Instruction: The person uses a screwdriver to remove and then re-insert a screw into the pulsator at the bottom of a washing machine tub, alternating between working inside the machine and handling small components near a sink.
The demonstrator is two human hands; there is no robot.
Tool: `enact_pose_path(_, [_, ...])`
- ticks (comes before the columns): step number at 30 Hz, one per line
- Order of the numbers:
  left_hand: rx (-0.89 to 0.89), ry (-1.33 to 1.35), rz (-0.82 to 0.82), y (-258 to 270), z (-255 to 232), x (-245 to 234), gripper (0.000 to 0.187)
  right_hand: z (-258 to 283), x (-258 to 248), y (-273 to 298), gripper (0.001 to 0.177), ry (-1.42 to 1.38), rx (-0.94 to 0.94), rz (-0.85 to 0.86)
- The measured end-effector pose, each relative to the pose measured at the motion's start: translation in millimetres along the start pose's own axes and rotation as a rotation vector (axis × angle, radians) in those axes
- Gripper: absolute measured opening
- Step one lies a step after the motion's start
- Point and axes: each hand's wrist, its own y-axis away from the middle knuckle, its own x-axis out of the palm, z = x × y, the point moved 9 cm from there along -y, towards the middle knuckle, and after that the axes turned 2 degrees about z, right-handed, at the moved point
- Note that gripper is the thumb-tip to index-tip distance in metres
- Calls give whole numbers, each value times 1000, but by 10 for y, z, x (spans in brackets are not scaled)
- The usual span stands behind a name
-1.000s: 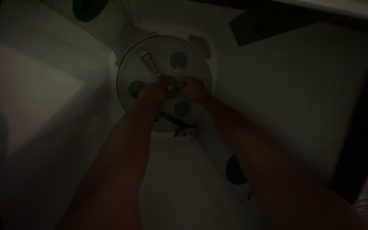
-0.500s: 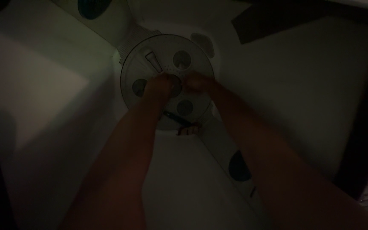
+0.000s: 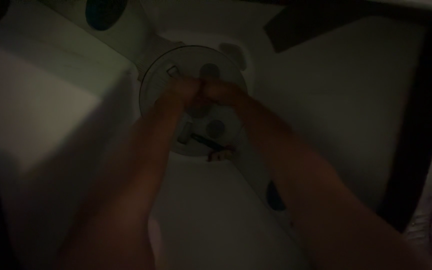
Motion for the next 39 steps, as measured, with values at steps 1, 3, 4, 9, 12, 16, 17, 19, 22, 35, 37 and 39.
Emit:
enact_pose_path(1, [-5, -22, -11, -2, 49, -47, 31, 34, 0, -24, 33, 6, -4, -4])
enact_pose_path(3, [-12, -41, -16, 57, 70, -63, 30, 59, 69, 1, 33, 30, 5, 4])
enact_pose_path(4, [-20, -40, -22, 95, 95, -84, 29, 93, 118, -10, 34, 44, 8, 12])
enact_pose_path(9, [-1, -68, -79, 159, 96, -424, 27, 390, -96, -31, 35, 153, 14, -46])
enact_pose_path(12, [9, -87, -106, 527, 57, -509, 26, 702, -77, 336, 36, 152, -41, -63])
enact_pose_path(16, [45, 64, -269, 1280, -260, -811, 24, 1350, -48, 1240, 37, 75, -177, -145])
enact_pose_path(17, [63, 174, -394, 1540, -347, -962, 26, 1620, -146, 1478, 37, 60, -228, -205])
enact_pose_path(19, [139, 390, -541, 2126, -610, -1211, 23, 2159, -286, 2123, 37, 3, -329, -327])
enact_pose_path(22, [353, 1159, -422, 2880, -1074, -1341, 29, 2820, -484, 3539, 32, -101, -459, -559])
enact_pose_path(35, [309, 1512, 17, 3961, -2977, -111, 18, 1590, 274, 7254, 29, -651, -2, -905])
enact_pose_path(37, [375, 1445, 39, 3894, -3348, -105, 18, 1226, 388, 7498, 30, -661, -17, -964])
enact_pose_path(39, [463, 1377, 54, 3819, -3832, -169, 20, 859, 549, 7697, 29, -711, 30, -973])
